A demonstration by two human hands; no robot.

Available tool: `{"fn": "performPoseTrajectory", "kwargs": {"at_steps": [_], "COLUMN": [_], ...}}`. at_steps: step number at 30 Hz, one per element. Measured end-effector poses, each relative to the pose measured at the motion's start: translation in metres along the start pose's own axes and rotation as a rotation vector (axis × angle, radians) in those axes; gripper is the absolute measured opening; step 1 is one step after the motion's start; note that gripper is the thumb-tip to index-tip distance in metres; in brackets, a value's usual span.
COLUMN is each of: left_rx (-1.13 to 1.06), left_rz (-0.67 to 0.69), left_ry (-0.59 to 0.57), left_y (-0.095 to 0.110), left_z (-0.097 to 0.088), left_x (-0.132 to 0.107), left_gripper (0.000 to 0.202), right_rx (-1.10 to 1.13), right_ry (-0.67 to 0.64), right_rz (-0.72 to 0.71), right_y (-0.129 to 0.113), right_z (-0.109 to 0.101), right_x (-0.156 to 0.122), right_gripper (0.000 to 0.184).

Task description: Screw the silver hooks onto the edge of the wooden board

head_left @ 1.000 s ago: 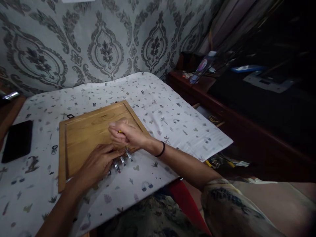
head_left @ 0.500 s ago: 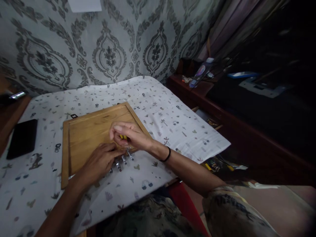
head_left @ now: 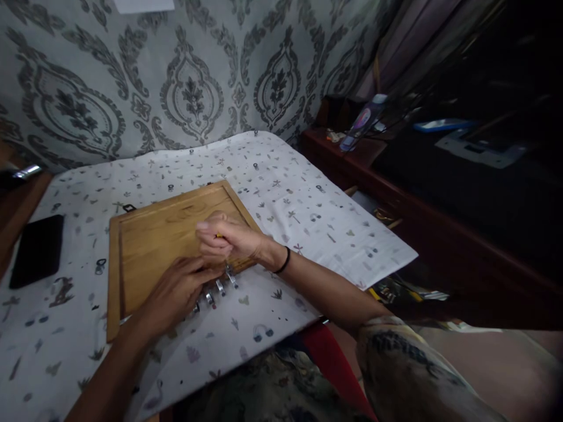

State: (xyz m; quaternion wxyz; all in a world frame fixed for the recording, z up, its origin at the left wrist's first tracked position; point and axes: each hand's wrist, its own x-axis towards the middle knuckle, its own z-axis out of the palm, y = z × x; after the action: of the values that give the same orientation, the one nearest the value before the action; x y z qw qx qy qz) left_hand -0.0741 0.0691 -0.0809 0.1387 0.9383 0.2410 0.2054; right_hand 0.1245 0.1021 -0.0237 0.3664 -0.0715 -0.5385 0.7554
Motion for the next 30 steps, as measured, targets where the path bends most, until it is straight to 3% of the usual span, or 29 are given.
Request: {"fn": "performPoseTrajectory", "kwargs": {"at_steps": [4, 9, 11, 14, 20, 30], "left_rx": [0.011, 0.024, 0.022, 0.038, 0.063, 0.066], "left_rz": [0.004, -0.033, -0.02, -0.024, -0.028, -0.027], "left_ry": [0.023, 0.013, 0.033, 0.027, -0.033, -0.01], "left_y": [0.002, 0.001, 0.0, 0.0, 0.002, -0.006], "left_z": [-0.001, 0.0, 0.001, 0.001, -0.002, 0.001], "left_x": [0.0, -0.001, -0.001, 0.0, 0.003, -0.001], "left_gripper": [0.042, 0.046, 0.048, 0.047, 0.049, 0.047], "right_rx": [-0.071, -0.24, -0.27, -0.275, -0.249, -0.364], "right_ry": [0.23, 0.646, 0.735, 0.718, 0.497, 0.45], "right_rz": [-0.106, -0.328, -0.385, -0.393, -0.264, -0.099], "right_y": [0.006, 0.022, 0.026, 0.026, 0.018, 0.009], "right_z": [0.016, 0.043, 0.048, 0.046, 0.023, 0.025], "right_x": [-0.004, -0.009, -0.01, -0.009, -0.01, -0.011], "right_gripper": [0.065, 0.069, 0.07, 0.072, 0.07, 0.063]}}
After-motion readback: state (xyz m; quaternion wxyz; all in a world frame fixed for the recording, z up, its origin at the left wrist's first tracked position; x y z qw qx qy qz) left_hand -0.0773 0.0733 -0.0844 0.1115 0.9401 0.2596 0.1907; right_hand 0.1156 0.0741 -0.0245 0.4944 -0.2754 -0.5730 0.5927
